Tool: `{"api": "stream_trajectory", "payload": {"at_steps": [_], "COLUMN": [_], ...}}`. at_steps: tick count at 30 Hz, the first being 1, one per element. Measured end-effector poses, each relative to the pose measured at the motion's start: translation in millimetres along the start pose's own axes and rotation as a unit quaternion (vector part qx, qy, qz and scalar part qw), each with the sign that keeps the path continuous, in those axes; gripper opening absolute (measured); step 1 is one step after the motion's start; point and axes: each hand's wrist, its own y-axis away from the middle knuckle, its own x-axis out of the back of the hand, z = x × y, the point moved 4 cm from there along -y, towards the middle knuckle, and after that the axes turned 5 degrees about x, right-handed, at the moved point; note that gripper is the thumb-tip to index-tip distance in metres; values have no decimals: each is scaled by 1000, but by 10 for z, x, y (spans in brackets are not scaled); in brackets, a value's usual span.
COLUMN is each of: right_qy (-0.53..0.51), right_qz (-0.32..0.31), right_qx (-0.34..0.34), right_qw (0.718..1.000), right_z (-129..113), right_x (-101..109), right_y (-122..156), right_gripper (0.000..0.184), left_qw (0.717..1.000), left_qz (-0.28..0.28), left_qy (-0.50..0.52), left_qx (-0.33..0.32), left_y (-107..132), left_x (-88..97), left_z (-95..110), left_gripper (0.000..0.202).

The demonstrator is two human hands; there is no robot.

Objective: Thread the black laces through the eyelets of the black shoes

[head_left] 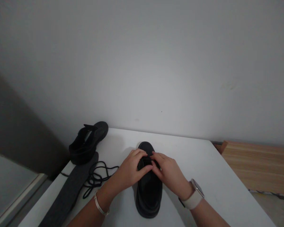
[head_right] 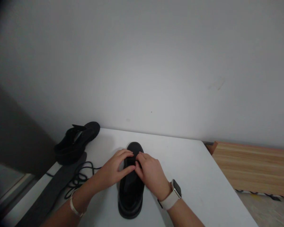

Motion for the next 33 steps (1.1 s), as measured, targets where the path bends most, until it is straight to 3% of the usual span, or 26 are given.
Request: {"api": "stream_trajectory", "payload": {"at_steps": [5,10,12,14,16,19,22,27,33], "right_qy": [-98,-83,-92,-95,-60,43,137,184,203], "right_qz": [91,216,164,41,-81,-219,-312,-388,-372], "right_qx": [-30,47,90,99,67,31,47,68,75], "right_qw": [991,972,978,990,993,974,939,900,903], "right_z": [112,-97,-238,-353,-414,-475,-574,-698,-688], "right_x": [11,182,201,151,76,-22,-86,-151,-233], "right_y": [-6,219,293,308,270,131,-26,-133,-131], "right_gripper": [10,12,12,16,17,9,13,18,24], "left_qw": [999,988,981,977,974,972,972,971,970], "left_qz": [45,141,171,188,196,196,190,191,191], "left_qy": [6,48,70,90,102,113,121,128,132], "left_qx": [8,48,52,53,54,57,60,61,64], "left_y": [-70,-87,-72,-57,-44,-32,-27,-27,-29], "left_x": [-41,-150,-192,-224,-244,-255,-255,-253,-244], "left_z": [-50,-118,-138,-144,-136,-123,-131,-167,-171], "left_gripper": [18,11,14,17,19,17,16,12,10]}}
